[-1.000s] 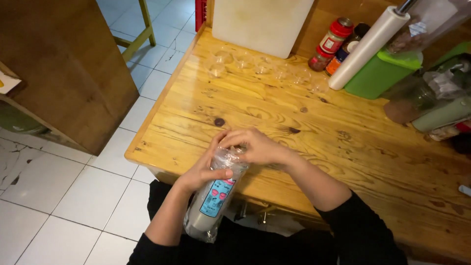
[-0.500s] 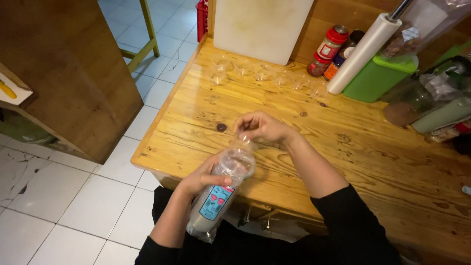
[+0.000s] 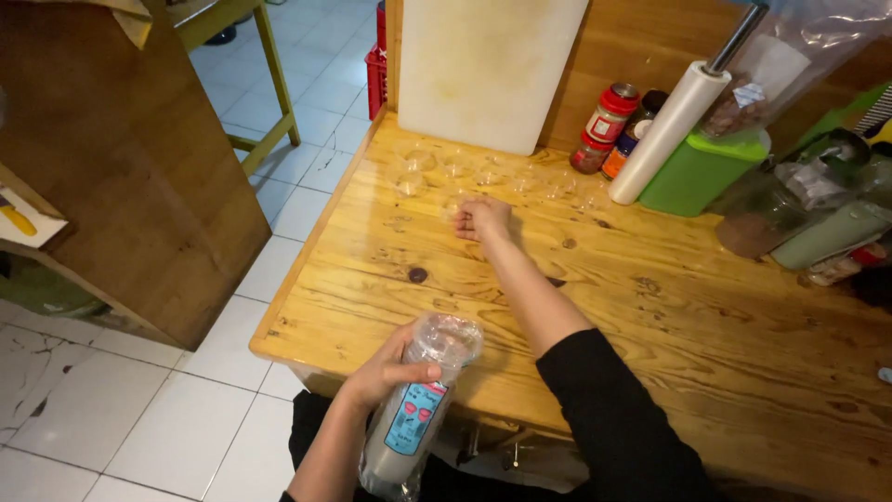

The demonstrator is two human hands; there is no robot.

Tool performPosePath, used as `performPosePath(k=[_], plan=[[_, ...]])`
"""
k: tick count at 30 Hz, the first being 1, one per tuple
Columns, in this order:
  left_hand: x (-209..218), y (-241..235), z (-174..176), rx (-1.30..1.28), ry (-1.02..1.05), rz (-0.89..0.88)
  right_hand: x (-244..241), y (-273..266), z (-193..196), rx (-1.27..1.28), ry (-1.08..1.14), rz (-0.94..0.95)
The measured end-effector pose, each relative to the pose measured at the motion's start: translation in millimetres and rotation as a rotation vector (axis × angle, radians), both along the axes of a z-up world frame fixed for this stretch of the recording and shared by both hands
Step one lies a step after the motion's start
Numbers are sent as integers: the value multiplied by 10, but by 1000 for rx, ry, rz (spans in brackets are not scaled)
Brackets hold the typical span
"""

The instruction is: The person is taking small clear plastic cups out of a plastic sleeve and arranging them in rows on a wooden table.

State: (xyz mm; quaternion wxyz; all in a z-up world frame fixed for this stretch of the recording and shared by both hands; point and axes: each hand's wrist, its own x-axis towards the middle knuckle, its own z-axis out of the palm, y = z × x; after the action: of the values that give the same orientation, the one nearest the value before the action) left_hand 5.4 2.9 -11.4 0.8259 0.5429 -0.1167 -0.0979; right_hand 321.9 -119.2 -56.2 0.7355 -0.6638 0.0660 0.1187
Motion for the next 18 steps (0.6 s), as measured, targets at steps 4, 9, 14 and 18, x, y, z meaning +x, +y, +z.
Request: performPosePath(k=[4, 9, 14, 18], plan=[[-66, 38, 208, 15, -27, -88, -427, 163, 570, 8, 65, -49], [-60, 34, 219, -32, -21, -109, -412, 244, 586, 62, 45, -41], [-53, 35, 219, -37, -8, -109, -473, 276, 640, 29, 31, -61], [-62, 34, 276, -24, -2, -116, -546, 242, 647, 29, 17, -91]])
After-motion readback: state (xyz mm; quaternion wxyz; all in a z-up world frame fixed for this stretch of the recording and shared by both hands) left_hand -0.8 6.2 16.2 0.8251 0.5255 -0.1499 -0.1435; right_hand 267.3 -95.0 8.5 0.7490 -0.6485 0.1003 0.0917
